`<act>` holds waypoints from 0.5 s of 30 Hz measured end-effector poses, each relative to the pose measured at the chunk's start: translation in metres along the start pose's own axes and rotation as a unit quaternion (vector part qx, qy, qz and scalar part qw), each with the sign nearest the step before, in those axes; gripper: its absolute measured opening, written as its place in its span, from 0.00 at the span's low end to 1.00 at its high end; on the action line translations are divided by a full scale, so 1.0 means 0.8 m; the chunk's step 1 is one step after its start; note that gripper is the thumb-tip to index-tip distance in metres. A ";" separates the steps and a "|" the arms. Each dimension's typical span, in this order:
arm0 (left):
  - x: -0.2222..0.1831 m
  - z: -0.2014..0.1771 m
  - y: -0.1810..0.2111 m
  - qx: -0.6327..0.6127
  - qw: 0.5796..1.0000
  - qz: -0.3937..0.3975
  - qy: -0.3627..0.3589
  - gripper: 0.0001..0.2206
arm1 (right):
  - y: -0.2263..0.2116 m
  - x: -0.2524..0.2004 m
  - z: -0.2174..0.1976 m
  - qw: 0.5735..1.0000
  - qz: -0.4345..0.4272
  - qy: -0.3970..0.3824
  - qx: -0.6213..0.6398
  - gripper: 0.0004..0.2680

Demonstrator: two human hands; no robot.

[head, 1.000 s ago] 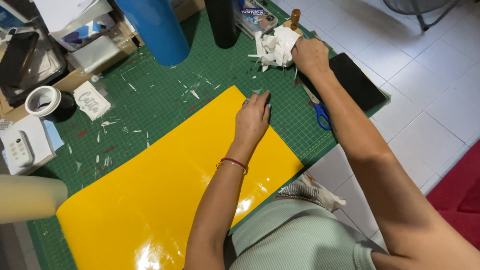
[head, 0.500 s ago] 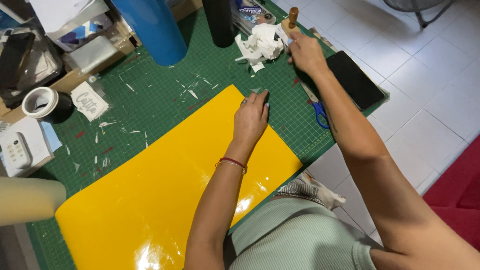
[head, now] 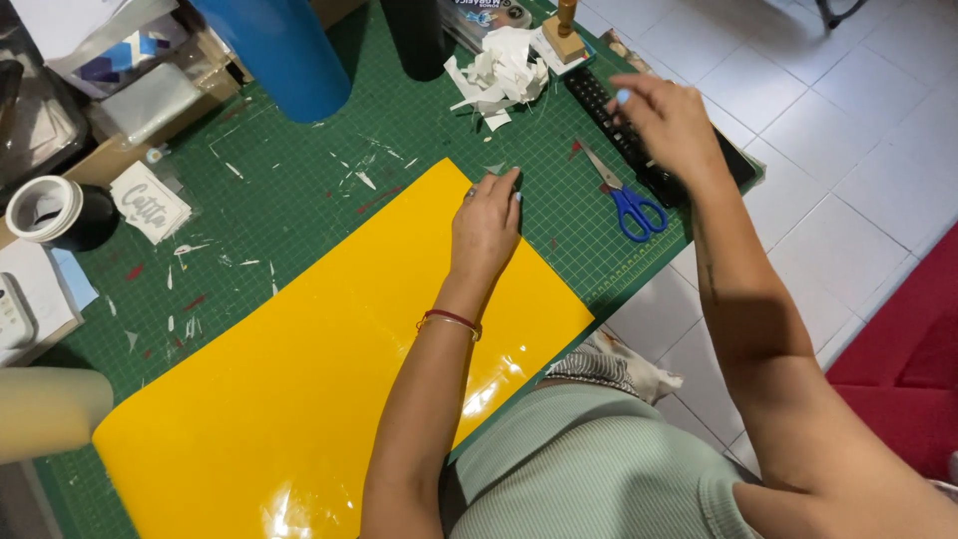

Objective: Preparing vinyl cutouts by peeling backing and handling a large yellow vinyl sheet on a cutting mat.

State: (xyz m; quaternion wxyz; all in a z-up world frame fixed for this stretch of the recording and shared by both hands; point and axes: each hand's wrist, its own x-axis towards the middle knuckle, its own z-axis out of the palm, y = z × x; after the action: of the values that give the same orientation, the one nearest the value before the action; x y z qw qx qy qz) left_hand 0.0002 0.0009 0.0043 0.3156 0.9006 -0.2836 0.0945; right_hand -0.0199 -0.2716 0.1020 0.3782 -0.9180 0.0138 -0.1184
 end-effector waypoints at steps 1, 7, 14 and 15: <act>0.000 0.000 -0.001 -0.007 1.000 0.000 0.002 0.17 | -0.004 -0.008 0.002 0.999 0.015 -0.017 -0.027 0.13; 0.004 -0.033 0.001 -0.171 0.983 -0.072 0.008 0.15 | -0.019 -0.029 0.043 0.995 -0.086 -0.048 0.006 0.11; 0.010 -0.029 -0.002 -0.142 0.987 0.000 0.072 0.14 | -0.035 0.114 0.053 0.964 -0.251 0.018 -0.090 0.08; 0.011 -0.035 0.000 -0.150 0.987 -0.022 0.048 0.15 | -0.026 0.148 0.060 0.946 -0.294 0.061 -0.121 0.04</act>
State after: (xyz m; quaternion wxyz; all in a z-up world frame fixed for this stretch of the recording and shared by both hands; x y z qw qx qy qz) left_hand 0.0078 0.0144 0.0292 0.4626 0.8432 -0.2597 0.0869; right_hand 0.1044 -0.2370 0.1083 0.2111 -0.9111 -0.2193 -0.2779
